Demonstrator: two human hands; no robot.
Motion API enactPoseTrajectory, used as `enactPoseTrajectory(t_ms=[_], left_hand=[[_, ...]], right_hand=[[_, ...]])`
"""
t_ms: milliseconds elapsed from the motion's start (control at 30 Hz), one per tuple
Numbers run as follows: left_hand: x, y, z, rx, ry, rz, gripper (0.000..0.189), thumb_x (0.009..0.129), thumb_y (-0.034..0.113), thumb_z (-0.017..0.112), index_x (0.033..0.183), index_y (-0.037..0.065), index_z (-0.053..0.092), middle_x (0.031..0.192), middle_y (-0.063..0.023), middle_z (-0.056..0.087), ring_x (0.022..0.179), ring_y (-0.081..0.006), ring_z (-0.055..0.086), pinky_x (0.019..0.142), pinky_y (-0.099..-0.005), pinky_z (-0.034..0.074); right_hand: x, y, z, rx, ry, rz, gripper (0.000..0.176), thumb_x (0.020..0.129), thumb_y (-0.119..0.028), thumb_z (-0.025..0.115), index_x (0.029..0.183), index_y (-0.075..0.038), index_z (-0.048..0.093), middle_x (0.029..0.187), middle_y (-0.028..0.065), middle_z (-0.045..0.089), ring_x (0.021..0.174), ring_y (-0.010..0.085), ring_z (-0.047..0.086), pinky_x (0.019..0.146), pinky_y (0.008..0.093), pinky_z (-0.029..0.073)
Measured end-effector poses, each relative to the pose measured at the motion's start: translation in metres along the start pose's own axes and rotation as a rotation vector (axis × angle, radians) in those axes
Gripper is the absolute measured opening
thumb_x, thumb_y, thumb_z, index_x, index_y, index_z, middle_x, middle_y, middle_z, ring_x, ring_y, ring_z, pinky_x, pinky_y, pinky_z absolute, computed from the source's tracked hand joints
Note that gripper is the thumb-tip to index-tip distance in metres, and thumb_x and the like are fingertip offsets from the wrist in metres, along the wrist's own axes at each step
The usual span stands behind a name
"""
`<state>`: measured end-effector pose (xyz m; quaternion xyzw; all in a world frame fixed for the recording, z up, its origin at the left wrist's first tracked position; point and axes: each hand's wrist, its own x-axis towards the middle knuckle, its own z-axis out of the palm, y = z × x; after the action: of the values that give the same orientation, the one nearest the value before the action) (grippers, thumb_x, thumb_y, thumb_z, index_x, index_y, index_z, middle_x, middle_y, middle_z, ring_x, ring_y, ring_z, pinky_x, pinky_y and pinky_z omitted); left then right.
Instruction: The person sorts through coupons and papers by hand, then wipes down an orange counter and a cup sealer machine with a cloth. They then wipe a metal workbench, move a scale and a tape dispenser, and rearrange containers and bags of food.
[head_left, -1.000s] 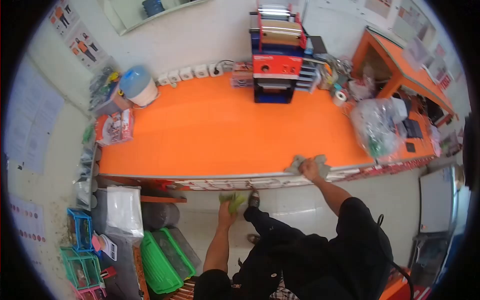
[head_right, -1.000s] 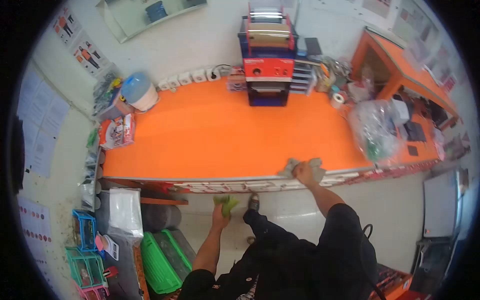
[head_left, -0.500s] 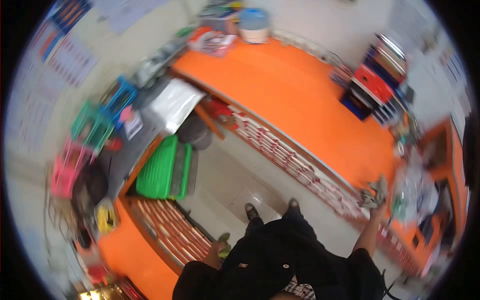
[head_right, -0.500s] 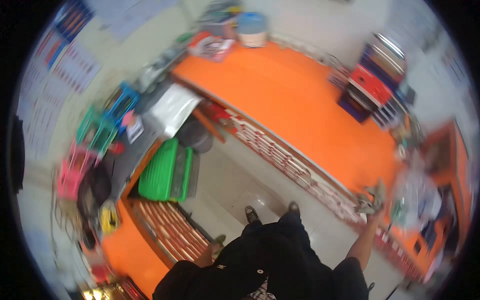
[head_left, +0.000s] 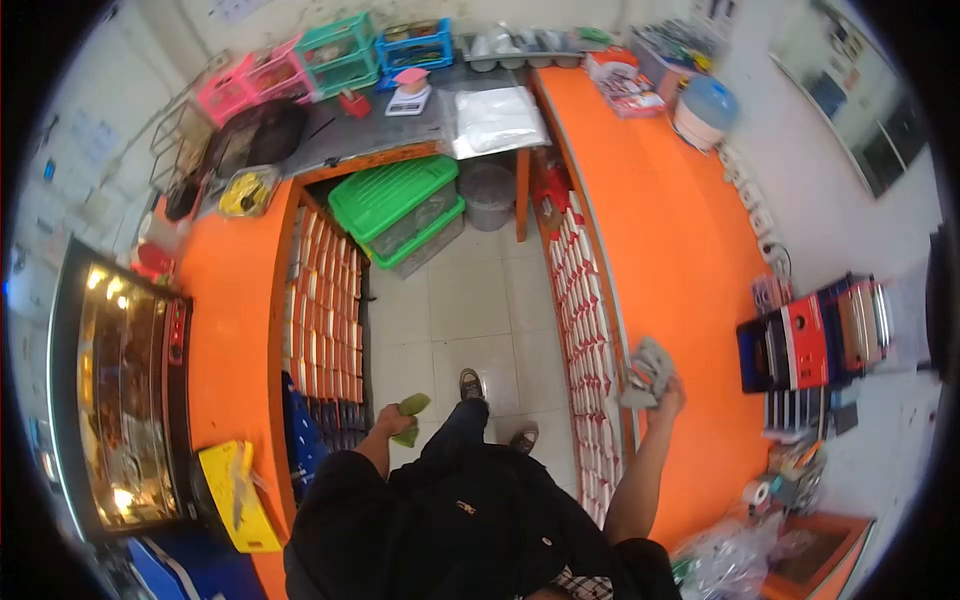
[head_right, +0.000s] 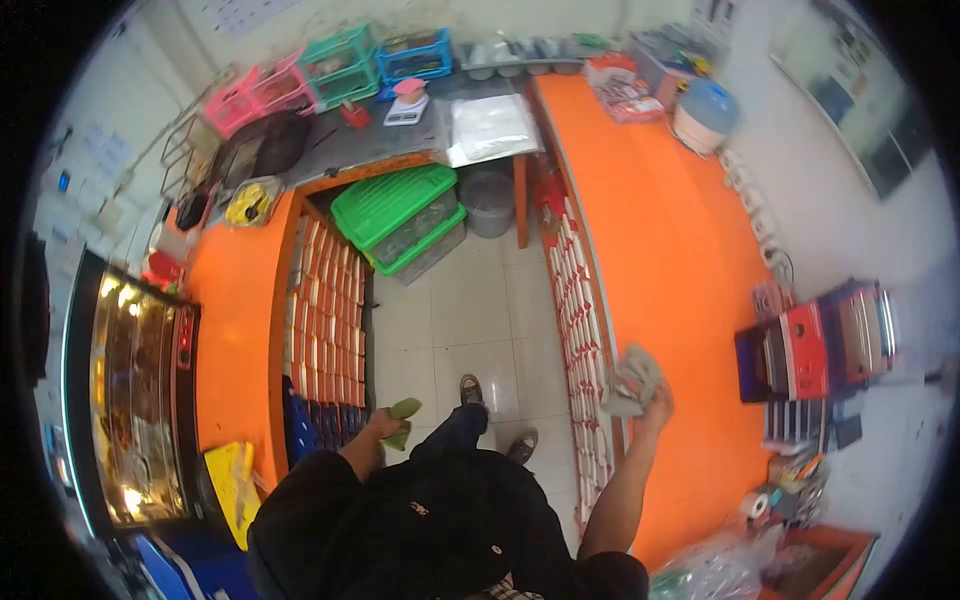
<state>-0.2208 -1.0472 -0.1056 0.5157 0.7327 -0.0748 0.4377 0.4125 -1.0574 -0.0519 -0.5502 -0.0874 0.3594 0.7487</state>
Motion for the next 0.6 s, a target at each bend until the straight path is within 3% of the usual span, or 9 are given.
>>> enactPoseTrajectory(t_ms=[133, 233, 267, 300, 367, 400, 467, 567, 600], left_hand=[[-0.028, -0.057, 0.025, -0.172, 0.162, -0.263, 0.062, 0.065, 0.042, 0.074, 0.11, 0.0, 0.069, 0.11, -0.0229, 0.068, 0.108, -0.0348, 0.065, 0.092, -0.0408, 0.052], [-0.034, -0.07, 0.04, -0.159, 0.158, -0.412, 0.06, 0.067, 0.04, 0.073, 0.108, -0.003, 0.068, 0.109, -0.0239, 0.068, 0.11, -0.034, 0.064, 0.093, -0.0409, 0.052], [-0.033, -0.073, 0.049, -0.159, 0.145, -0.459, 0.06, 0.067, 0.04, 0.072, 0.108, -0.003, 0.068, 0.11, -0.0237, 0.068, 0.11, -0.0337, 0.065, 0.092, -0.0407, 0.052], [-0.032, -0.074, 0.051, -0.154, 0.129, -0.507, 0.06, 0.067, 0.041, 0.072, 0.109, -0.003, 0.069, 0.11, -0.0235, 0.068, 0.11, -0.0335, 0.065, 0.092, -0.0405, 0.052], [-0.034, -0.061, 0.055, -0.292, 0.2, -0.606, 0.067, 0.067, 0.048, 0.073, 0.108, -0.004, 0.068, 0.111, -0.0236, 0.068, 0.11, -0.0344, 0.065, 0.094, -0.0413, 0.051], [-0.023, -0.059, 0.062, -0.305, 0.204, -0.587, 0.074, 0.066, 0.055, 0.074, 0.108, -0.005, 0.068, 0.112, -0.0237, 0.068, 0.111, -0.0353, 0.064, 0.094, -0.0418, 0.051], [0.005, -0.054, 0.057, -0.319, 0.23, -0.578, 0.096, 0.064, 0.074, 0.071, 0.107, -0.012, 0.065, 0.114, -0.0281, 0.065, 0.112, -0.0383, 0.062, 0.096, -0.0441, 0.049], [0.043, -0.027, 0.042, -0.497, 0.425, -0.682, 0.104, 0.064, 0.078, 0.068, 0.104, -0.018, 0.063, 0.11, -0.033, 0.064, 0.11, -0.0394, 0.063, 0.093, -0.045, 0.049], [0.055, -0.017, 0.029, -0.598, 0.472, -0.563, 0.103, 0.066, 0.077, 0.067, 0.098, -0.021, 0.063, 0.103, -0.0355, 0.065, 0.106, -0.0419, 0.064, 0.09, -0.0462, 0.05]], right_hand=[[0.013, -0.062, -0.008, 0.049, 0.102, -0.231, 0.037, 0.1, -0.023, 0.05, 0.124, 0.004, 0.053, 0.117, 0.0157, 0.06, 0.108, 0.0266, 0.059, 0.088, 0.0451, 0.052], [0.031, -0.045, -0.015, -0.305, 0.224, -0.252, 0.049, 0.101, -0.035, 0.048, 0.129, 0.005, 0.049, 0.122, 0.0217, 0.056, 0.11, 0.0331, 0.059, 0.088, 0.0467, 0.053], [0.061, -0.009, -0.057, -1.284, 0.182, -0.187, 0.063, 0.099, -0.046, 0.048, 0.138, 0.003, 0.043, 0.133, 0.0271, 0.05, 0.124, 0.0405, 0.05, 0.1, 0.0535, 0.045], [0.051, 0.007, -0.053, -1.286, 0.188, -0.196, 0.063, 0.099, -0.046, 0.048, 0.138, 0.003, 0.043, 0.133, 0.0271, 0.05, 0.124, 0.0405, 0.05, 0.1, 0.0535, 0.045], [0.026, 0.038, -0.026, -1.929, 0.497, -0.887, 0.07, 0.097, -0.052, 0.046, 0.142, 0.002, 0.041, 0.144, 0.028, 0.042, 0.137, 0.0427, 0.035, 0.111, 0.0547, 0.031], [0.031, 0.038, -0.013, -1.929, 0.502, -0.894, 0.07, 0.097, -0.052, 0.046, 0.142, 0.002, 0.041, 0.144, 0.028, 0.042, 0.137, 0.0427, 0.035, 0.111, 0.0547, 0.031], [0.031, 0.037, -0.004, -1.829, 0.52, -0.555, 0.073, 0.095, -0.06, 0.041, 0.138, -0.001, 0.049, 0.147, 0.0246, 0.04, 0.135, 0.0438, 0.036, 0.11, 0.0547, 0.027], [0.059, 0.058, 0.027, -1.678, 0.599, -0.652, 0.074, 0.096, -0.061, 0.036, 0.136, -0.001, 0.051, 0.147, 0.0213, 0.042, 0.134, 0.0428, 0.038, 0.109, 0.0559, 0.029], [0.07, 0.063, 0.042, -1.785, 0.595, -0.553, 0.066, 0.098, -0.054, 0.037, 0.131, 0.0, 0.056, 0.14, 0.0245, 0.049, 0.126, 0.0425, 0.046, 0.104, 0.0529, 0.037]])
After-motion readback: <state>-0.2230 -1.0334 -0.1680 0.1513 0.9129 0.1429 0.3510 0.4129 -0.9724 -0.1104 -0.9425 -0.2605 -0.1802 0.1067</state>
